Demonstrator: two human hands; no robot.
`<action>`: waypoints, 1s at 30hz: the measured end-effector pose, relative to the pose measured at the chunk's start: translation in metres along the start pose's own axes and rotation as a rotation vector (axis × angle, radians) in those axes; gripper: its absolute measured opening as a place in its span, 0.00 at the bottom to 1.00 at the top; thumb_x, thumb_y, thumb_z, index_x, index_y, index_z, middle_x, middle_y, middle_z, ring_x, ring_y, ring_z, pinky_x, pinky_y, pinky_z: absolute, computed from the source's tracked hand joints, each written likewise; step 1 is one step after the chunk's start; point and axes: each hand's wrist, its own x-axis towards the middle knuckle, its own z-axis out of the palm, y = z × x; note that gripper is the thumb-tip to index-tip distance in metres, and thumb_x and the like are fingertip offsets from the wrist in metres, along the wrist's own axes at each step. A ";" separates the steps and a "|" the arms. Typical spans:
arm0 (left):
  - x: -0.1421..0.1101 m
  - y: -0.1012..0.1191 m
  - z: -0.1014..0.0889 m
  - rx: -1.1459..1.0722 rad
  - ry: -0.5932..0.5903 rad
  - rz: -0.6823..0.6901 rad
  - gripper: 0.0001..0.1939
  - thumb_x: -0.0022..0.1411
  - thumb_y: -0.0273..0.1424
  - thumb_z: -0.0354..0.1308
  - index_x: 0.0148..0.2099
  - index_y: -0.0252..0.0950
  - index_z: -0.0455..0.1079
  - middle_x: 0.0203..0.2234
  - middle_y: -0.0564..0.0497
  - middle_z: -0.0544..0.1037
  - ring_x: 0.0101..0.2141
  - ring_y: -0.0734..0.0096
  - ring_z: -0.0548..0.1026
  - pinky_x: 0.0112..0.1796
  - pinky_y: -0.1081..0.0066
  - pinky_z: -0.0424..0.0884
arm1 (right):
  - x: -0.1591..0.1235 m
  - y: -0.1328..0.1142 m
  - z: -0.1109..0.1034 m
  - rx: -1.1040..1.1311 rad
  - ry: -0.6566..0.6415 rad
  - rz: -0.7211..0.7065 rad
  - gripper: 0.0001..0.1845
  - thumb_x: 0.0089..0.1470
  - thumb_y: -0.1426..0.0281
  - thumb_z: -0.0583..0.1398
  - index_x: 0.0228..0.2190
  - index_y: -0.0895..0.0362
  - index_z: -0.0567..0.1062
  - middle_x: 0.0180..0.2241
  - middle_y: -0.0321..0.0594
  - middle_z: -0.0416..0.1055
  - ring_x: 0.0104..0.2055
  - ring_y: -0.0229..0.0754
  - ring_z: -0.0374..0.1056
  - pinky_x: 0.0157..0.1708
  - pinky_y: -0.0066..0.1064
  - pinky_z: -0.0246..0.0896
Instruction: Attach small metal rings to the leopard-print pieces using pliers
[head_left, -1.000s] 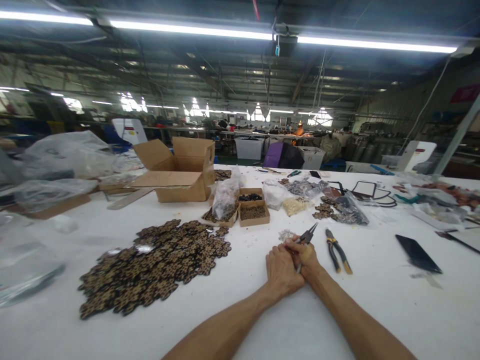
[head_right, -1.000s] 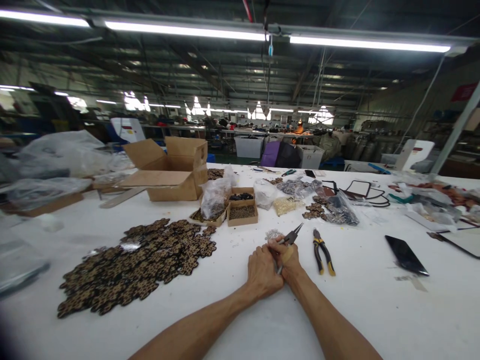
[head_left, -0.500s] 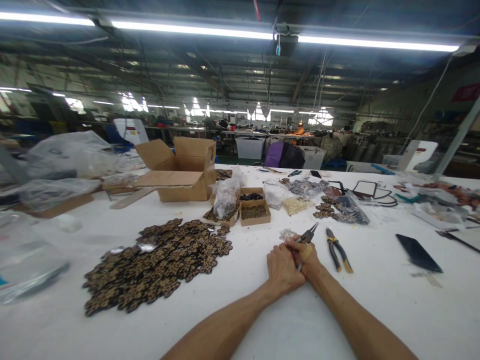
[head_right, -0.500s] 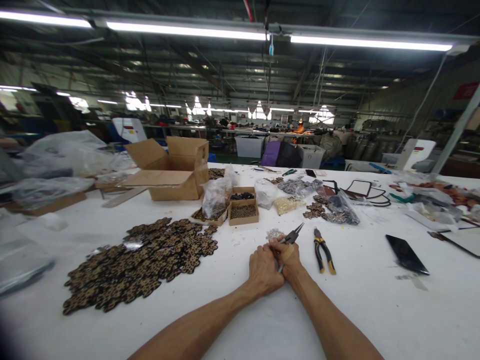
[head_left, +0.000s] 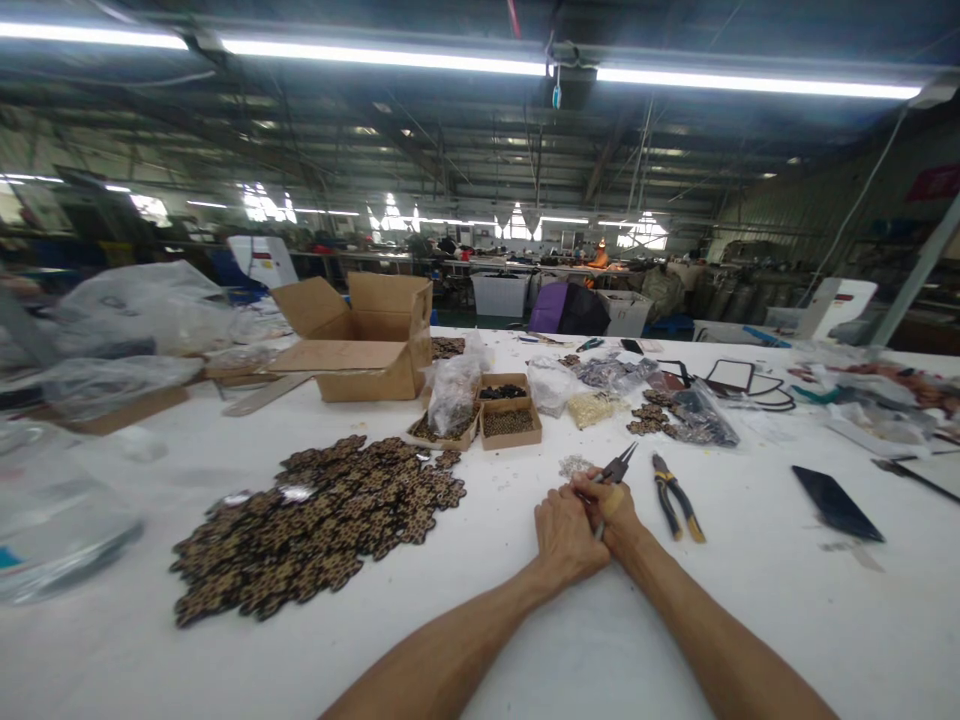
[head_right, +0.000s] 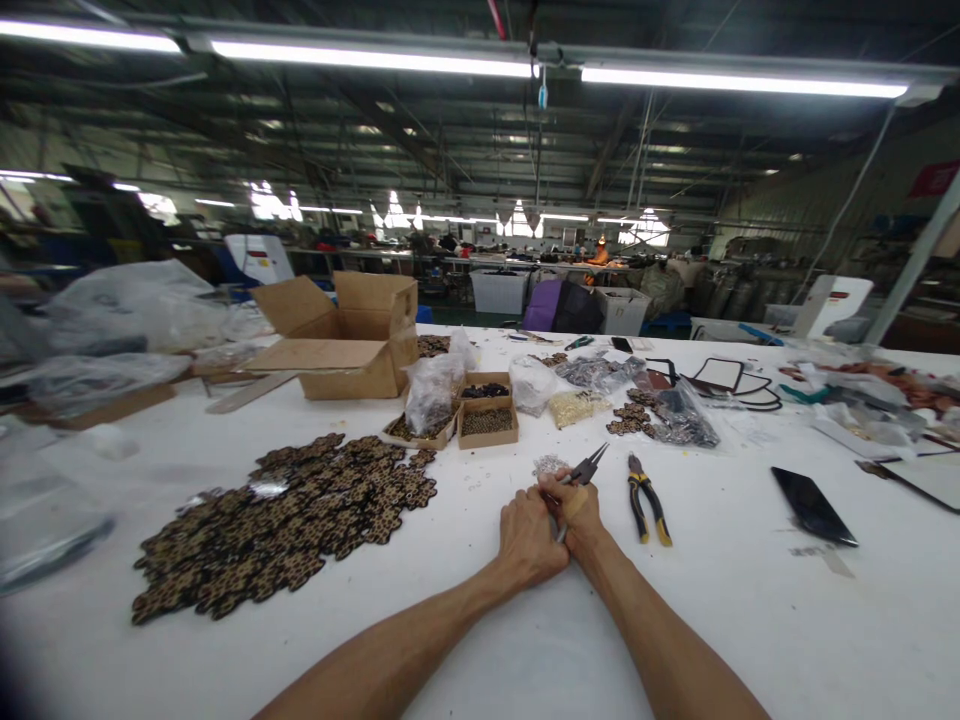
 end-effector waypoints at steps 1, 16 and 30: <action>0.000 0.000 0.000 -0.002 -0.002 -0.003 0.38 0.42 0.34 0.63 0.57 0.32 0.62 0.46 0.37 0.71 0.45 0.49 0.69 0.45 0.59 0.63 | 0.000 -0.001 0.000 -0.002 -0.001 -0.001 0.23 0.29 0.74 0.76 0.27 0.57 0.71 0.24 0.32 0.71 0.27 0.42 0.70 0.27 0.31 0.68; -0.008 -0.003 -0.001 -0.256 0.134 0.127 0.47 0.43 0.41 0.66 0.63 0.31 0.55 0.50 0.37 0.68 0.49 0.47 0.66 0.49 0.56 0.62 | -0.020 -0.041 0.020 -0.476 -0.144 -0.298 0.18 0.44 0.64 0.72 0.33 0.58 0.71 0.29 0.37 0.71 0.33 0.44 0.68 0.37 0.36 0.65; 0.012 -0.018 -0.042 -1.468 0.011 0.185 0.17 0.55 0.37 0.65 0.41 0.28 0.74 0.30 0.43 0.77 0.28 0.71 0.73 0.32 0.70 0.68 | 0.002 -0.074 -0.047 -1.631 -0.043 -1.254 0.05 0.58 0.74 0.55 0.39 0.56 0.67 0.37 0.45 0.67 0.44 0.51 0.62 0.49 0.45 0.53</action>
